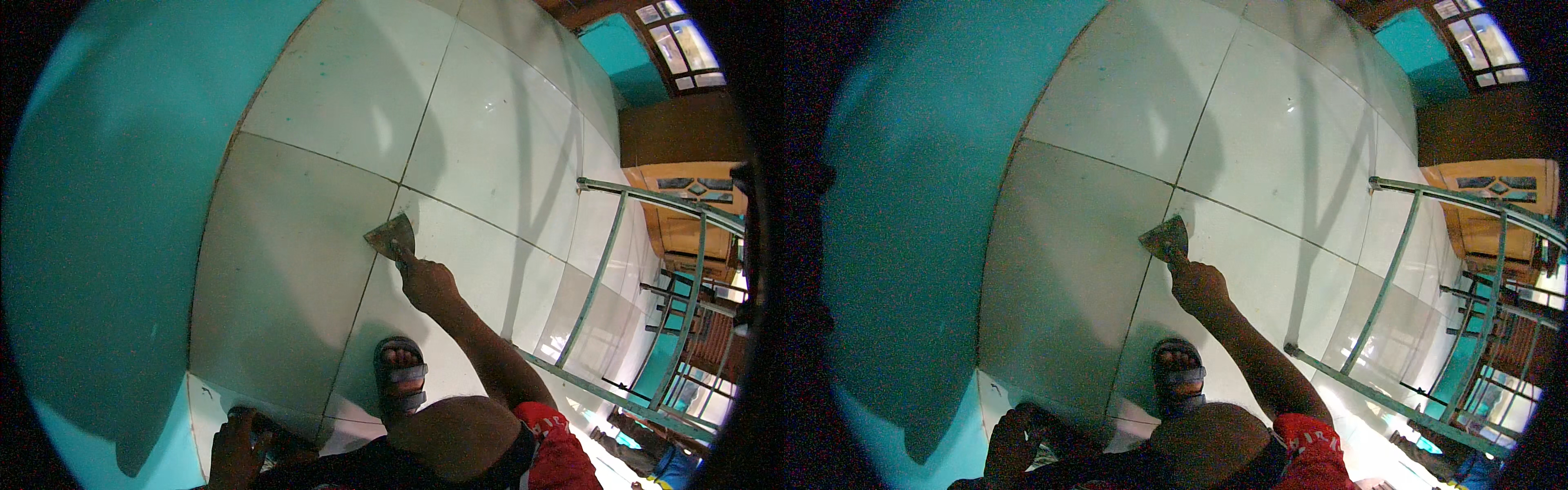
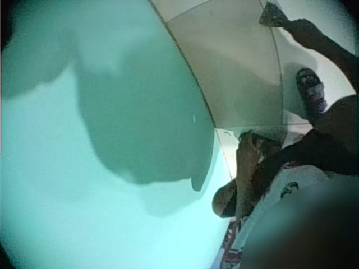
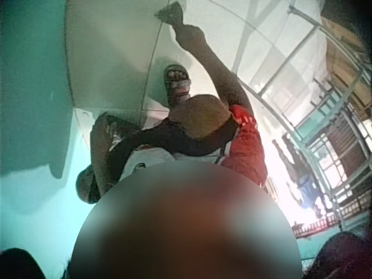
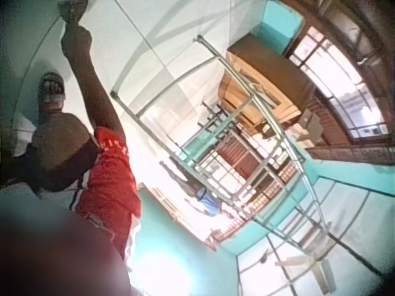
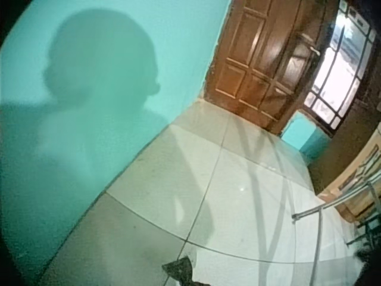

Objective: The person sits on the floor and uses a scraper to remove material from the grout lines between white floor tiles. They hold a cloth in the other hand and occasionally wipe the scraper.

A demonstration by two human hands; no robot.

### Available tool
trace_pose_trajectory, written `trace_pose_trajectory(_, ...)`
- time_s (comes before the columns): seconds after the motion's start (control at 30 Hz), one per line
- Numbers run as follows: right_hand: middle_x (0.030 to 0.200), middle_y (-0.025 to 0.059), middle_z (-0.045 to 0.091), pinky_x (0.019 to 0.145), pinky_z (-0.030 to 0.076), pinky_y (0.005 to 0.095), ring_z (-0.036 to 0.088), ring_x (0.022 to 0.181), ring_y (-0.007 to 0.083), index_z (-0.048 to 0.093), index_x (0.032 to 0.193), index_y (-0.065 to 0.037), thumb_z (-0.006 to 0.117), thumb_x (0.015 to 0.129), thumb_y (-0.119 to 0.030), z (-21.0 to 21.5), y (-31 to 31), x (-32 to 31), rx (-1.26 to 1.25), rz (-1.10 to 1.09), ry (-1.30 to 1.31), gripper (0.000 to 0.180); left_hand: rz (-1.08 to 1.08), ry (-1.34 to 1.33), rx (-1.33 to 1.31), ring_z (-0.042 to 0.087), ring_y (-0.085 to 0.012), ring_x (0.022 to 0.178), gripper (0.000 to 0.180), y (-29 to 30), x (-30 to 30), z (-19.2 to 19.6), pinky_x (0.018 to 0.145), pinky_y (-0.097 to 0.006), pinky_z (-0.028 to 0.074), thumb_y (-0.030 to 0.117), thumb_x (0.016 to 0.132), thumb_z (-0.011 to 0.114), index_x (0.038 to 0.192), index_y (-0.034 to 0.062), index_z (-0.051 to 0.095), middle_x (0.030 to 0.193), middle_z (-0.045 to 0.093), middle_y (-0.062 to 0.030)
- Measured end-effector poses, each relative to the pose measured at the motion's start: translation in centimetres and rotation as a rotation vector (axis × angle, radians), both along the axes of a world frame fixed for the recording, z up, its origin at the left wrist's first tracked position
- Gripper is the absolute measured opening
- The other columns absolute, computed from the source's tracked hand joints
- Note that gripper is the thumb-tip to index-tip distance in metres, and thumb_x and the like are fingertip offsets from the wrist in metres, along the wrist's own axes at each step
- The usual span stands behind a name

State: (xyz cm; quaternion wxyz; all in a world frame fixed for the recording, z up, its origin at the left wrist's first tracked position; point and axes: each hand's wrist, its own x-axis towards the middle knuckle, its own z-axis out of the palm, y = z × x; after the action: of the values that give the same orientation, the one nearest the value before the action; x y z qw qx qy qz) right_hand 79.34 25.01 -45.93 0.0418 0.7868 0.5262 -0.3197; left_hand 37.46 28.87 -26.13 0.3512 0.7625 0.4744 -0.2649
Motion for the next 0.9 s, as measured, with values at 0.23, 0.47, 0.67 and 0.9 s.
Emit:
trace_pose_trajectory(0.23,0.072,0.023,0.066,0.057,0.052,0.0557,0.066,0.063,0.043,0.021,0.154,-0.017,0.043,0.101,-0.029,2.4,-6.6,-3.7,-0.12,-0.134,-0.035,0.058,0.063,-0.009,-0.165,0.051,-0.0408,0.125,0.052,1.0,0.0,0.2,0.106,-0.047,0.041,0.038,0.098,0.053,0.133,0.0003,0.053,0.136,0.054,-0.0235)
trace_pose_trajectory(0.47,0.075,0.0258,0.066,0.061,0.052,0.0571,0.066,0.066,0.0449,0.023,0.152,-0.019,0.044,0.101,-0.028,-0.2,-1.5,3.4,0.024,-0.246,-0.156,0.056,-0.016,-0.084,-0.17,0.053,-0.0382,0.124,0.051,1.0,-0.3,-0.3,0.105,-0.044,0.042,0.037,0.099,0.052,0.132,-0.0005,0.054,0.135,0.056,-0.021)
trace_pose_trajectory(0.67,0.082,0.0275,0.067,0.065,0.053,0.0561,0.066,0.073,0.0465,0.033,0.145,-0.01,0.048,0.097,-0.019,-0.4,0.4,8.8,0.224,-0.378,-0.255,0.05,0.106,-0.054,-0.031,0.06,-0.0375,0.103,0.046,-0.3,-1.3,-1.2,0.09,-0.045,0.049,0.027,0.091,0.067,0.127,0.0016,0.056,0.113,0.062,-0.021)
trace_pose_trajectory(0.9,0.079,0.0219,0.068,0.064,0.054,0.0509,0.068,0.069,0.0399,0.047,0.131,-0.013,0.043,0.101,-0.031,-0.3,-4.3,15.2,0.26,-0.565,-0.194,0.036,0.032,0.034,-0.085,0.061,-0.0369,0.101,0.044,-0.7,-1.7,-2.3,0.089,-0.044,0.049,0.021,0.089,0.068,0.128,0.0015,0.056,0.113,0.062,-0.0211)
